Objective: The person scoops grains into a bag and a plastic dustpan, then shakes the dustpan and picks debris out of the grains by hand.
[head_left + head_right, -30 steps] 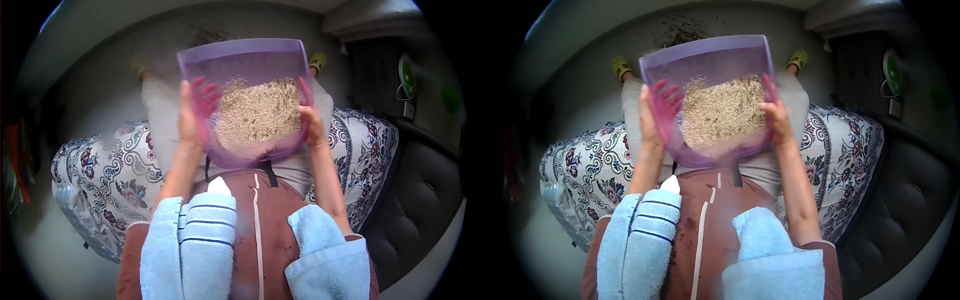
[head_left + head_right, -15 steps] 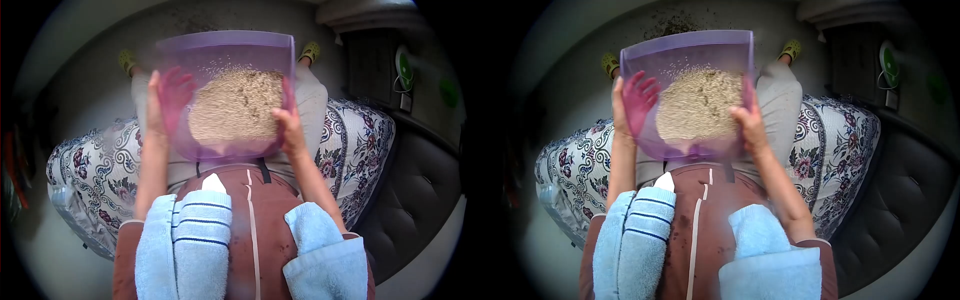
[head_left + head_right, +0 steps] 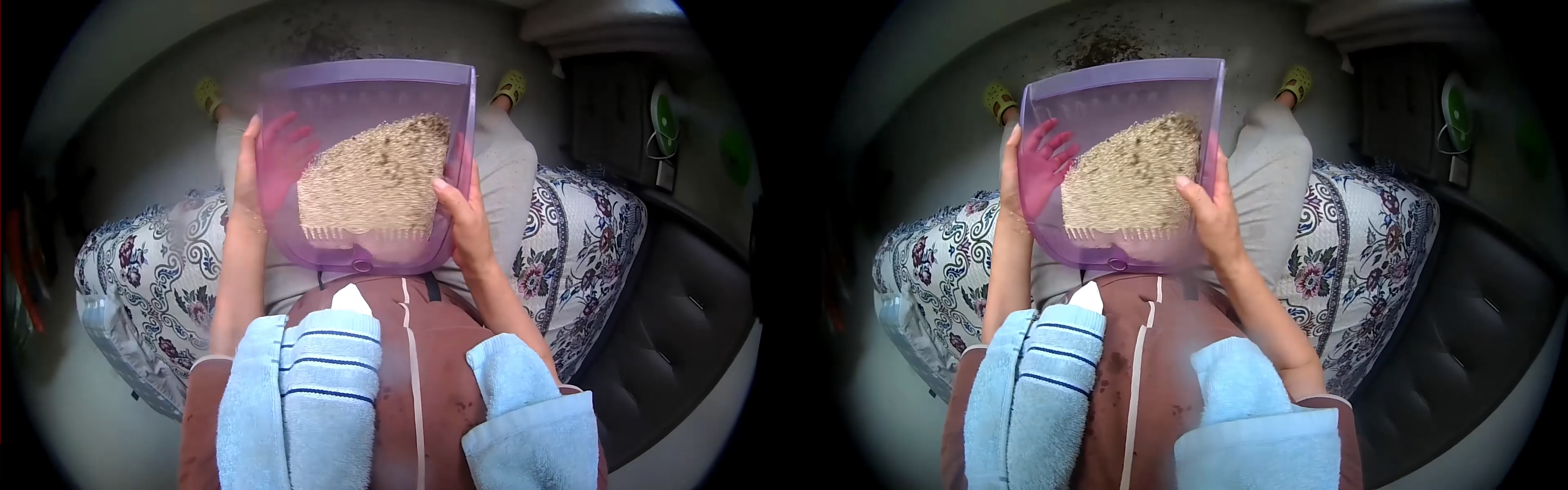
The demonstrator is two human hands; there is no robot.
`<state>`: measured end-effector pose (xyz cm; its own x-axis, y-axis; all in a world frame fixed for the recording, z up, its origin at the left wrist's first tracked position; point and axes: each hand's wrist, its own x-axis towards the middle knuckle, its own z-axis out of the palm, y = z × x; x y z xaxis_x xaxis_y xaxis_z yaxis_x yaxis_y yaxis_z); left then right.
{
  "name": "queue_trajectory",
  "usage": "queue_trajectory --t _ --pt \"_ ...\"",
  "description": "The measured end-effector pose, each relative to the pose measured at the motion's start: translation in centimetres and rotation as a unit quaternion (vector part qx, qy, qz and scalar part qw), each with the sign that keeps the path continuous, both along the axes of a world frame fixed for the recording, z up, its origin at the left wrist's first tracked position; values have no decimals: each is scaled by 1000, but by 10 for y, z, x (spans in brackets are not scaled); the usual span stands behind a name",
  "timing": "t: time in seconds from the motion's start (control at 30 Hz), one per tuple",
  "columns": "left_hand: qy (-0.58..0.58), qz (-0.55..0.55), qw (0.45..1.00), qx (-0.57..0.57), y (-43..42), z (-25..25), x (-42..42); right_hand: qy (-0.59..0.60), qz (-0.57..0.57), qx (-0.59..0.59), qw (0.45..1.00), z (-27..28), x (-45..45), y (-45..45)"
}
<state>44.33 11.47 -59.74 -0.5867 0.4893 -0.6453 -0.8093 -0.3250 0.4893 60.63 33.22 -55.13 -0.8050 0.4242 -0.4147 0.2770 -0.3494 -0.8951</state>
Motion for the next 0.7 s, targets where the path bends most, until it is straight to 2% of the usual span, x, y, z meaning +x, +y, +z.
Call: queue_trajectory --t 0.1,0.13,0.17,0.2,0.27,0.3,0.33,0.43,0.47,0.5,0.53,0.6,0.67,0.7 --pt "96 57 992 -55 35 19 27 -77 16 -82 994 -16 8 51" --pt "139 79 984 -79 52 28 39 -64 27 -91 993 -23 13 70" --pt "102 96 990 -31 61 35 51 -24 36 -144 989 -22 11 78" --pt "112 117 987 -20 62 29 60 13 44 -196 980 -22 12 82" --pt "102 88 989 -62 44 27 51 22 39 -66 997 -30 12 67" --pt "87 64 993 -45 29 21 38 24 37 -1 999 -33 11 53" --pt "70 40 996 -28 13 13 21 32 31 10 999 -29 11 31" --pt "54 14 997 -48 6 5 4 -44 -3 -37 998 -12 3 6" --pt "58 10 996 -63 11 6 3 -66 6 -59 996 -14 2 19" --pt "111 31 985 -126 34 25 15 -89 12 -81 993 -16 3 41" --pt "111 52 983 -140 46 14 27 -112 18 -103 988 -17 5 63" --pt "86 77 991 -63 68 23 49 -37 24 -177 983 -15 7 85" --pt "88 61 992 -74 60 21 44 19 16 -155 988 -17 10 78" --pt "87 55 992 -79 51 18 40 6 21 -73 997 -22 13 69"
